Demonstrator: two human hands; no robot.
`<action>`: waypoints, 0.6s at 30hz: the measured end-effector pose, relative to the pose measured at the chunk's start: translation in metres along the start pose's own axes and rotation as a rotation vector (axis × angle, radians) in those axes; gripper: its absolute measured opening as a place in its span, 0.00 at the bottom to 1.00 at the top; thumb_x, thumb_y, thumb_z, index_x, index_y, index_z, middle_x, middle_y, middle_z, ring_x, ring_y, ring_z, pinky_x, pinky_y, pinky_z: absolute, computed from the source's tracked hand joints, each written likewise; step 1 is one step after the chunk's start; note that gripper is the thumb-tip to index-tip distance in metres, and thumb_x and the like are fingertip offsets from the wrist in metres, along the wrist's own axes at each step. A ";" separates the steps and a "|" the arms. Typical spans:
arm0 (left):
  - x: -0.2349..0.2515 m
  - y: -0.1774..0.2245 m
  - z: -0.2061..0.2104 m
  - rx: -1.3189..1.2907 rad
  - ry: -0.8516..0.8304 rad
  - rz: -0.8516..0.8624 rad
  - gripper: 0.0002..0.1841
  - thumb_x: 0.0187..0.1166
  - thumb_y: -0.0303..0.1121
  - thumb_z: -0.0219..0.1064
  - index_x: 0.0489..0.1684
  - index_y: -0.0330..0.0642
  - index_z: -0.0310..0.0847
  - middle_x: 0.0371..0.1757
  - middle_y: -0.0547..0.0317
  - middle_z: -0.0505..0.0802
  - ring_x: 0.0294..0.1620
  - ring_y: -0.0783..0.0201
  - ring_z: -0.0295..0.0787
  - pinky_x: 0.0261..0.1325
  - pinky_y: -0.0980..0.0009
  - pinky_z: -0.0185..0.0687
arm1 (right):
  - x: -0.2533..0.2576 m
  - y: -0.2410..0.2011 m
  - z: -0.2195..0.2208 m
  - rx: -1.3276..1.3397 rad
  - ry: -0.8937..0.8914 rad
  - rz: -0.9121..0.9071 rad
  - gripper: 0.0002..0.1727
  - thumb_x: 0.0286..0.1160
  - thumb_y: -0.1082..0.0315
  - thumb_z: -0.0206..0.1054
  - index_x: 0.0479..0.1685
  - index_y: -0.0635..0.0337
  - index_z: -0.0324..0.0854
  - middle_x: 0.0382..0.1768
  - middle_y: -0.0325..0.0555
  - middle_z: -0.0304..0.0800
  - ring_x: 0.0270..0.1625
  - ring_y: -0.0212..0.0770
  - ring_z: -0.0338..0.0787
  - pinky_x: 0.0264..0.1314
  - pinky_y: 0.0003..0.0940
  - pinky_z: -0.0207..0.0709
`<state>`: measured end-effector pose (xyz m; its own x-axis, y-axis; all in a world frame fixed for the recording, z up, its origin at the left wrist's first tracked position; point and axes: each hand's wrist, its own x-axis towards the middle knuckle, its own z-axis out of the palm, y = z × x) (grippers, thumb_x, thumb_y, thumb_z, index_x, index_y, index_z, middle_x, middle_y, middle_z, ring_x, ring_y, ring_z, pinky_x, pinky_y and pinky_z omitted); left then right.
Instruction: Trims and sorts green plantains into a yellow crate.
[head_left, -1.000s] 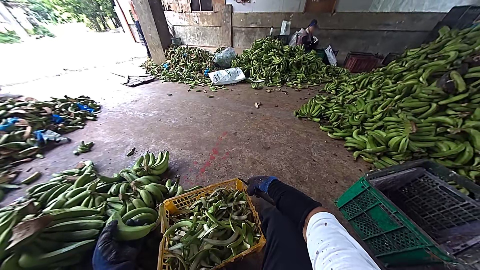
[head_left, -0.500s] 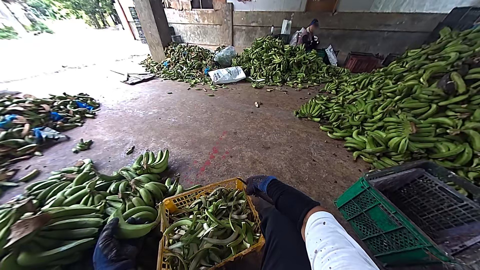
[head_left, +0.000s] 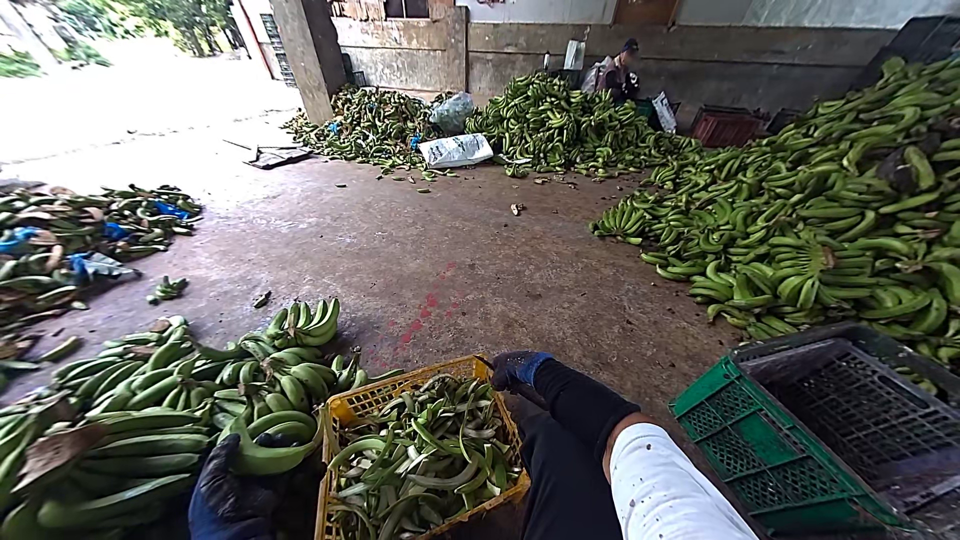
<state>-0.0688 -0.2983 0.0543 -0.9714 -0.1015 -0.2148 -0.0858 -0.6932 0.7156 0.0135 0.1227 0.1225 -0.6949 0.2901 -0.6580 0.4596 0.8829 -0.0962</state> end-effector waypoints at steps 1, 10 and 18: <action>0.001 0.000 0.000 0.000 -0.001 -0.009 0.11 0.89 0.45 0.54 0.56 0.52 0.74 0.36 0.58 0.88 0.34 0.57 0.90 0.39 0.51 0.90 | -0.003 -0.001 -0.001 0.004 -0.001 0.001 0.23 0.80 0.56 0.68 0.62 0.68 0.81 0.55 0.59 0.90 0.55 0.53 0.91 0.60 0.57 0.81; -0.001 0.000 0.000 0.002 0.005 -0.013 0.12 0.89 0.46 0.53 0.58 0.52 0.74 0.39 0.57 0.89 0.36 0.58 0.90 0.41 0.52 0.90 | -0.060 -0.021 -0.009 -0.020 0.009 -0.004 0.25 0.88 0.60 0.61 0.70 0.74 0.78 0.69 0.66 0.84 0.71 0.56 0.86 0.76 0.54 0.74; 0.001 -0.001 -0.002 0.016 -0.021 -0.005 0.12 0.90 0.46 0.51 0.57 0.52 0.74 0.35 0.57 0.89 0.34 0.57 0.91 0.39 0.51 0.91 | -0.003 0.000 -0.001 0.007 0.005 0.001 0.23 0.81 0.55 0.67 0.61 0.68 0.82 0.54 0.60 0.90 0.54 0.53 0.91 0.60 0.58 0.81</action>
<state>-0.0689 -0.2991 0.0516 -0.9753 -0.0828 -0.2050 -0.0944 -0.6825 0.7247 0.0151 0.1218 0.1255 -0.6975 0.2925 -0.6541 0.4637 0.8802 -0.1009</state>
